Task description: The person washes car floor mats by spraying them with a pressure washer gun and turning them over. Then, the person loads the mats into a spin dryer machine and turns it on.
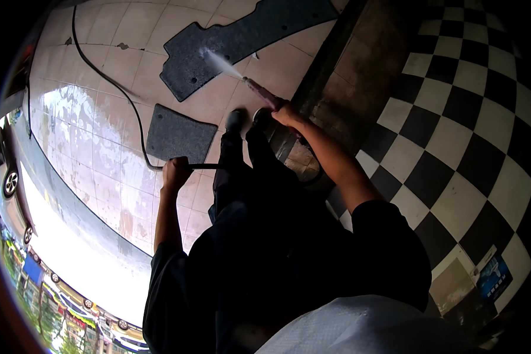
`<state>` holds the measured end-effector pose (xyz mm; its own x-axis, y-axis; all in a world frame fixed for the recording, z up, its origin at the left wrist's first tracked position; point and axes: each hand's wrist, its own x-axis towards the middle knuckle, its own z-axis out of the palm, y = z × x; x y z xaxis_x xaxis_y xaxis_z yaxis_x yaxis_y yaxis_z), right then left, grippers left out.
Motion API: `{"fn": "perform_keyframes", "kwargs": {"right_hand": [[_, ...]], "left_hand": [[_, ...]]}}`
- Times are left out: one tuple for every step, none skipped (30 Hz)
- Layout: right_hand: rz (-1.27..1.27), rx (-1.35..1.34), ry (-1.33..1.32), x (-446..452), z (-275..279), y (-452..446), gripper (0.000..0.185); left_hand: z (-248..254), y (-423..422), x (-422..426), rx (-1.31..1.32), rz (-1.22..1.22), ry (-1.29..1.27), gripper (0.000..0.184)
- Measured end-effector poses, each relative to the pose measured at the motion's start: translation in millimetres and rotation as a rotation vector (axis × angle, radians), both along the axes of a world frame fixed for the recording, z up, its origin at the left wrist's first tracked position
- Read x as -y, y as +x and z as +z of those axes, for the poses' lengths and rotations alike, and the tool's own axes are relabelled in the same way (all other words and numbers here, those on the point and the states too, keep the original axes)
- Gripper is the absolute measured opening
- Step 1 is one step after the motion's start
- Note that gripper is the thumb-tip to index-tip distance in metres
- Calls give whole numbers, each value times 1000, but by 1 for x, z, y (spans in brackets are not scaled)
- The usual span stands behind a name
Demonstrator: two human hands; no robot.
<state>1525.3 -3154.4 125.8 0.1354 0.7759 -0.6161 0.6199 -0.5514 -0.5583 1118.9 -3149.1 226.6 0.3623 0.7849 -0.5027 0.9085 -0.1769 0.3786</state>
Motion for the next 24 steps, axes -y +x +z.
{"fn": "perform_keyframes", "kwargs": {"right_hand": [[-41, 17, 48, 1, -8, 20, 43], [-158, 59, -40, 0, -10, 44, 41], [-255, 128, -157, -7, 1, 71, 36], [-353, 193, -275, -13, 13, 97, 34], [-392, 180, -79, -2, -13, 136, 29], [-438, 176, -1, 3, -21, 168, 28], [-482, 165, 80, 3, -24, 189, 26], [-491, 151, 53, 0, -10, 198, 25], [-496, 135, 24, -1, 5, 195, 25], [-462, 130, -7, -1, 6, 184, 25], [-430, 127, -38, -1, 7, 173, 25], [-401, 127, -67, 0, 7, 163, 25], [-343, 123, -58, 3, -1, 146, 27], [-283, 137, -67, 4, -7, 126, 31], [-222, 153, -76, 5, -11, 105, 34], [-178, 129, -119, 4, -14, 86, 36], [-134, 104, -162, 3, -17, 72, 39], [-86, 135, -117, 3, -34, 59, 37], [-83, 123, -98, 3, -45, 56, 36], [-80, 111, -77, -2, -43, 50, 36], [-89, 84, -75, -5, -42, 43, 35], [-97, 58, -73, -8, -41, 36, 35], [-106, 31, -72, -12, -36, 27, 35], [-115, -1, -108, -14, -29, 20, 35]], "left_hand": [[-1, 3, 3, 12, 1, 0, 12], [-2, 7, 4, 17, 2, 6, 13], [-5, 14, 4, 25, 9, 15, 14], [-8, 21, 3, 31, 18, 23, 15], [-9, 30, 2, 30, 15, 32, 16], [-7, 41, -1, 25, 15, 39, 17], [-6, 50, -5, 16, 18, 51, 18], [-5, 59, -8, 61, 31, 78, 19], [-4, 65, -8, 103, 47, 103, 20], [0, 69, -9, 111, 43, 111, 19], [3, 72, -11, 120, 37, 119, 19], [6, 71, -11, 132, 28, 127, 19], [8, 66, -10, 117, 23, 119, 18], [10, 60, -9, 103, 15, 109, 18], [10, 54, -7, 91, 7, 97, 18], [9, 46, -4, 76, 15, 91, 17], [6, 34, 1, 62, 22, 85, 17], [6, 25, 4, 47, 29, 78, 16], [8, 16, 9, 49, 46, 85, 16], [11, 8, 12, 54, 63, 93, 16], [13, -1, 15, 59, 80, 101, 16], [13, -9, 19, 54, 92, 104, 16], [12, -17, 22, 49, 104, 110, 16], [12, -25, 24, 47, 115, 115, 16]]}}
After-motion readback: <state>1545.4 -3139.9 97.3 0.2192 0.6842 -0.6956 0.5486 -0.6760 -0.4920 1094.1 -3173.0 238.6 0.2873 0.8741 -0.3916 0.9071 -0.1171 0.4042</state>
